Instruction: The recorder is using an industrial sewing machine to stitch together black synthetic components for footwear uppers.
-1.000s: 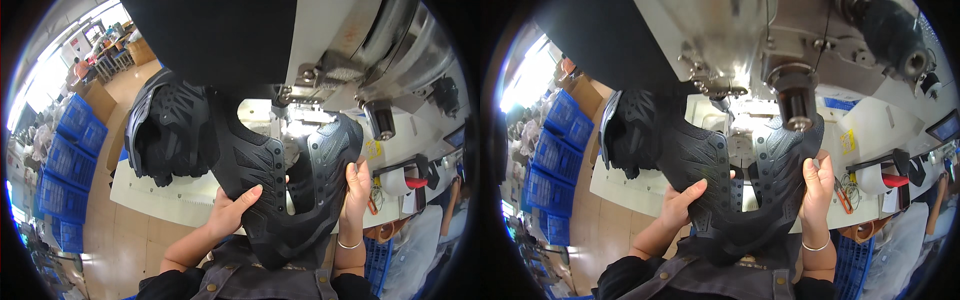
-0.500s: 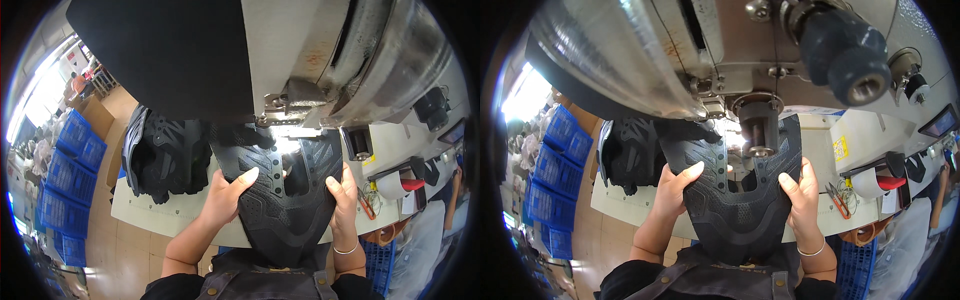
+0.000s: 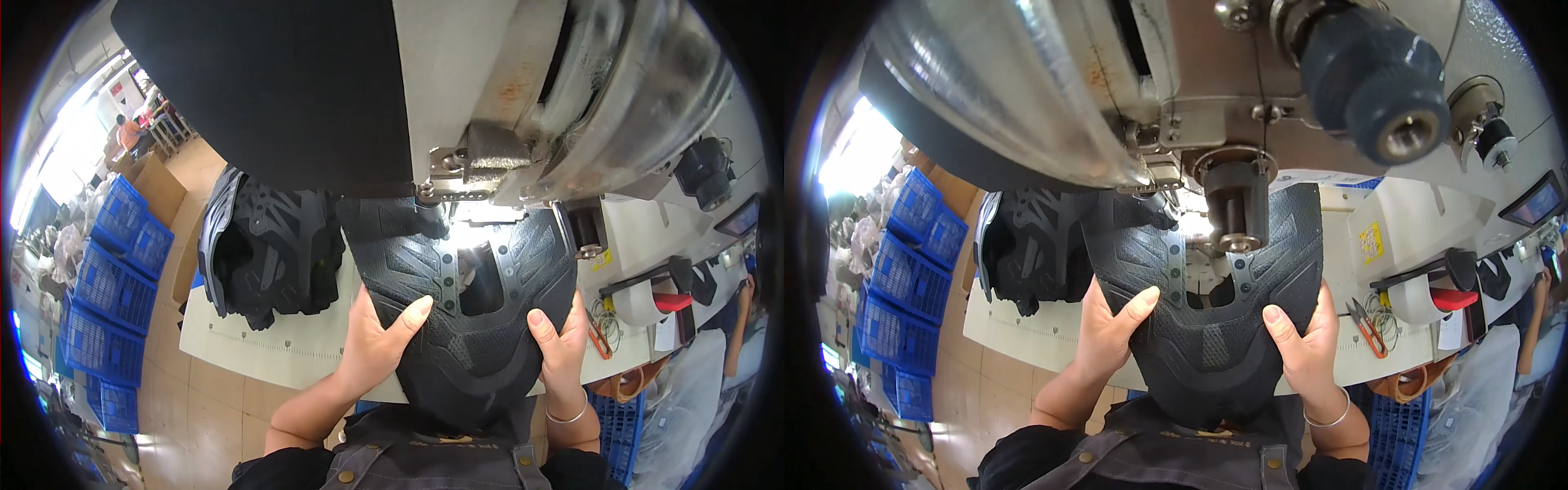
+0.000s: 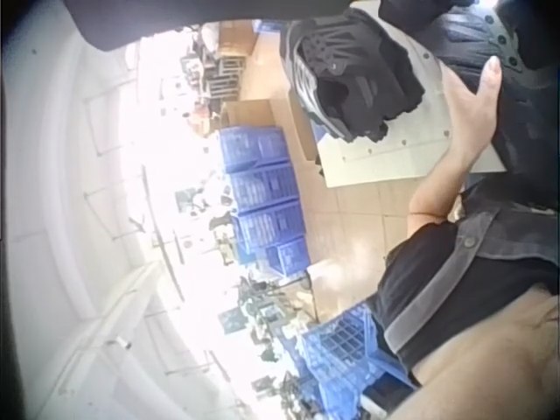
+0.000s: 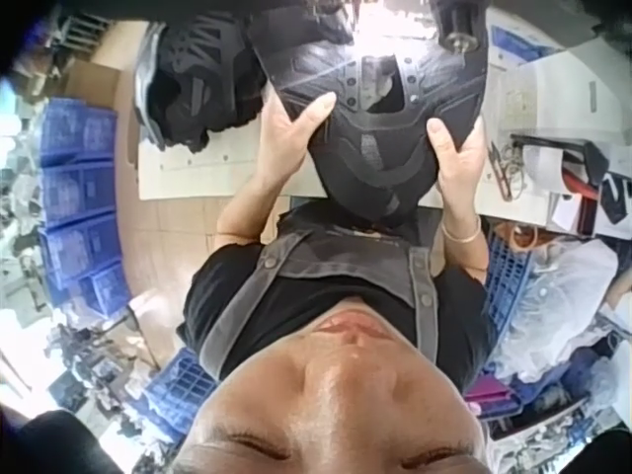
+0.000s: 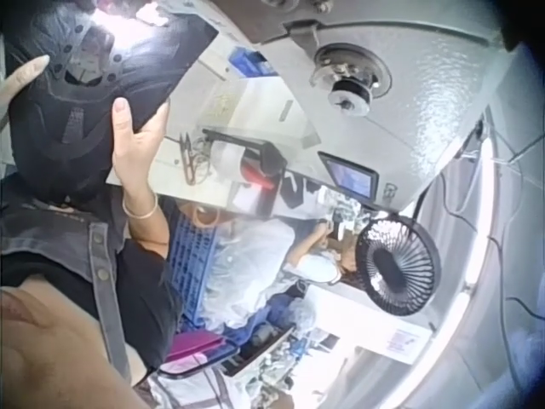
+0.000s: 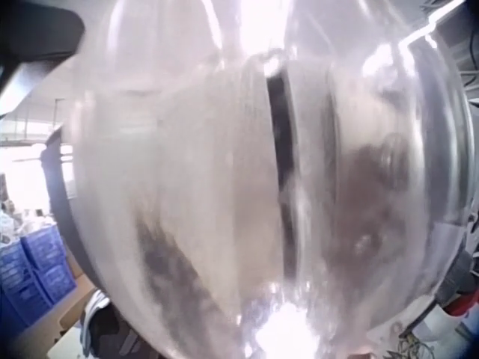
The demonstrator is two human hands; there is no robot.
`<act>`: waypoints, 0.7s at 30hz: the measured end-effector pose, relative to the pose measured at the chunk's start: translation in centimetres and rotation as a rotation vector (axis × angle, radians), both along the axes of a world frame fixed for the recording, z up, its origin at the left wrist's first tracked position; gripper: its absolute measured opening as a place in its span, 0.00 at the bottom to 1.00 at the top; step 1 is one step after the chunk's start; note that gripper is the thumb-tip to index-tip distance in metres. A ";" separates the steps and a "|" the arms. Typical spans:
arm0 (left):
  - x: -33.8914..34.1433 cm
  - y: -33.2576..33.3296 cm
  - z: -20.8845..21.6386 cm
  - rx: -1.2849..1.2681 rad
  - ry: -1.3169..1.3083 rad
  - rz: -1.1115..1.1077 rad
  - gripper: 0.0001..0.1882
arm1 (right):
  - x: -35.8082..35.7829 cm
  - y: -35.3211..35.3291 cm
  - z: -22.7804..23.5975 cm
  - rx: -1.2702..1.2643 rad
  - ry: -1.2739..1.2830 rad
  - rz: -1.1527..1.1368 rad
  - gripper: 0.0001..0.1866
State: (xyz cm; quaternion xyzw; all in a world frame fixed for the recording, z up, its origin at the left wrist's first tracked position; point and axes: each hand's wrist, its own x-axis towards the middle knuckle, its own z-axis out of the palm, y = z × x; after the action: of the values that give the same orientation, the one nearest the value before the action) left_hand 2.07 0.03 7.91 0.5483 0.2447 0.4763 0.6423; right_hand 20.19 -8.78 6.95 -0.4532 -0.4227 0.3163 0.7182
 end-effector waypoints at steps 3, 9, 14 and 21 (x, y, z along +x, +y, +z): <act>0.2 0.5 -0.1 0.047 0.028 0.015 0.18 | 0.2 0.3 0.2 -0.002 -0.010 0.025 0.22; 1.1 2.3 0.4 0.058 -0.010 0.015 0.18 | 0.7 2.0 0.3 0.020 0.019 0.032 0.21; 1.5 4.1 1.0 0.070 -0.011 0.001 0.16 | 1.2 3.6 0.8 0.014 0.025 0.024 0.19; 2.4 6.3 1.8 0.112 0.033 0.028 0.10 | 2.0 5.2 1.2 -0.010 0.016 0.020 0.17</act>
State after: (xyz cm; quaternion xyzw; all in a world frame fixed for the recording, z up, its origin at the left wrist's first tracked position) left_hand 4.48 6.35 9.70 0.5878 0.2360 0.4888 0.5999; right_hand 22.22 -3.56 8.19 -0.4499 -0.4197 0.3292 0.7163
